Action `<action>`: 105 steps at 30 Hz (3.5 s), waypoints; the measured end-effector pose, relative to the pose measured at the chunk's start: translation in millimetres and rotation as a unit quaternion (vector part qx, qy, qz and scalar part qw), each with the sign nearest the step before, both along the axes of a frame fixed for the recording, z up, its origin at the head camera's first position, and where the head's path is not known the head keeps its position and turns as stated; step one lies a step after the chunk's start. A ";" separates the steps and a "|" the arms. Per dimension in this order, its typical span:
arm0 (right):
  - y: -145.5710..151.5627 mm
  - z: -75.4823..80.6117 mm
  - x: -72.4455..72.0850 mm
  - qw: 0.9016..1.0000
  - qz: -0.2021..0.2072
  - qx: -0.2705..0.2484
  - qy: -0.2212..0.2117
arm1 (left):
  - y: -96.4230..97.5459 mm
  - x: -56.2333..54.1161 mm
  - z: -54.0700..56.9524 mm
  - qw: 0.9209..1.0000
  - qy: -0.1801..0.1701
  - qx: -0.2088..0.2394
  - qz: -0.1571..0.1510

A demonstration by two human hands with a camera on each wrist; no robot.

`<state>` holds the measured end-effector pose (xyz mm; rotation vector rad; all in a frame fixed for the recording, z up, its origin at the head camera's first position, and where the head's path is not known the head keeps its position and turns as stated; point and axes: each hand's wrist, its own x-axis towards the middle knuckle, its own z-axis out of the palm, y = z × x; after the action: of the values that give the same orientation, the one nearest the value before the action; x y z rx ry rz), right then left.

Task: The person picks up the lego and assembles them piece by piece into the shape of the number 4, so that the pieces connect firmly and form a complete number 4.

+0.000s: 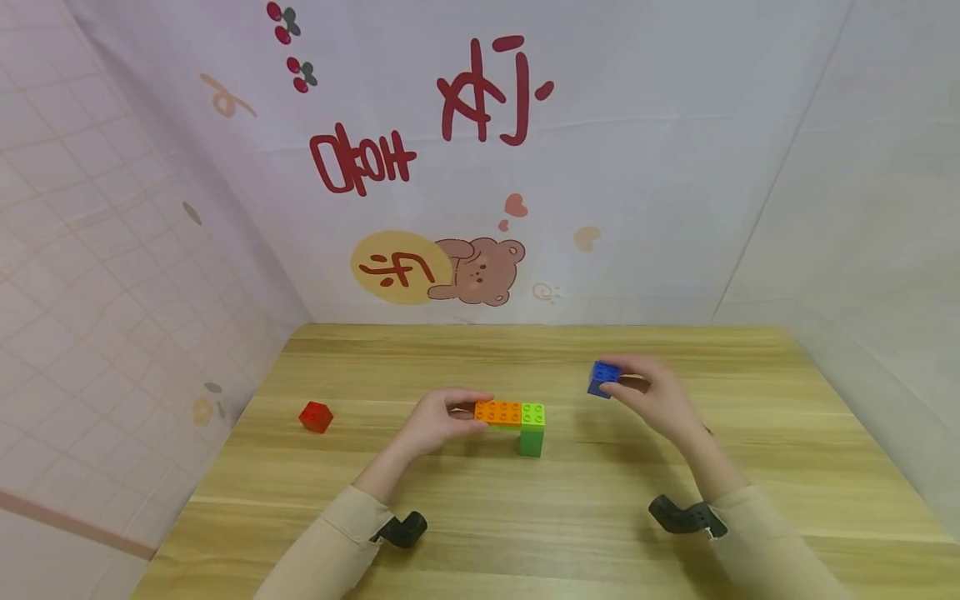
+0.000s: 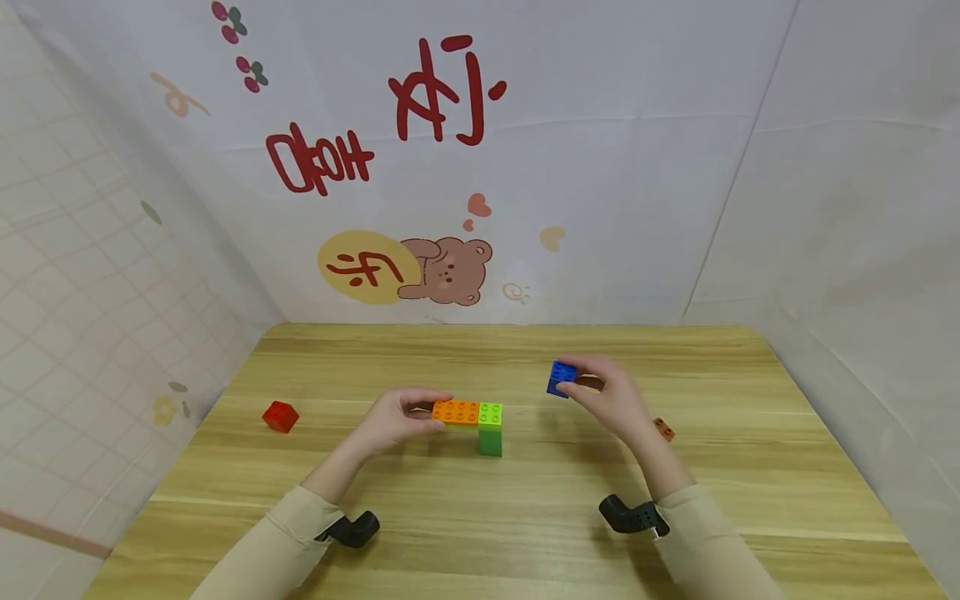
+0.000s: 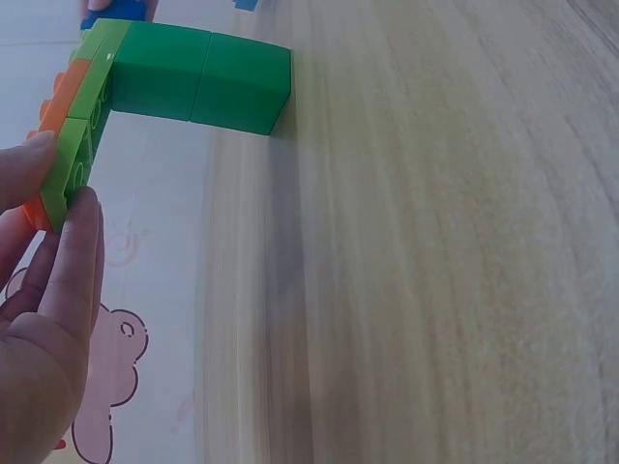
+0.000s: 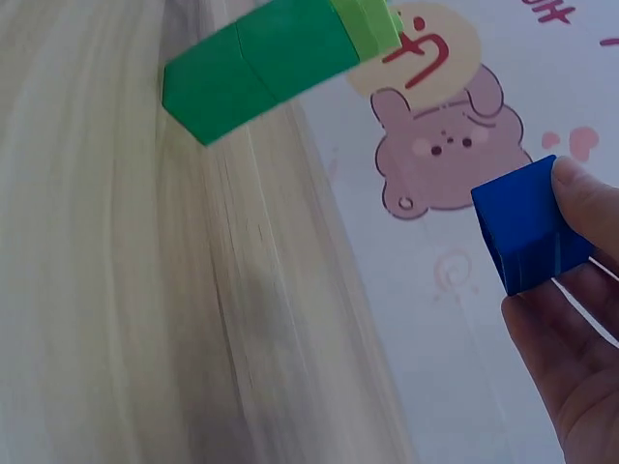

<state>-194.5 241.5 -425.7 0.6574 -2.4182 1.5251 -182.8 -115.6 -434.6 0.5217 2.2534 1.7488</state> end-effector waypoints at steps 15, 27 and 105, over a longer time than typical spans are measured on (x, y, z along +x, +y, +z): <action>-40.4 11.7 10.5 0.999 0.050 0.010 0.019 | 1.6 -1.9 -2.0 1.000 0.007 0.002 -0.002; -73.0 19.1 17.0 0.991 0.107 0.031 0.070 | 2.7 0.8 3.3 1.000 0.004 0.001 0.000; -85.8 -0.4 18.7 0.997 0.083 0.009 -0.001 | 3.6 -0.7 -2.3 1.000 0.001 0.004 -0.003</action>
<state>-175.7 155.7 -426.2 0.8799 -2.4348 1.5668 -183.5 -112.1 -436.8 0.5329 2.2439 1.7565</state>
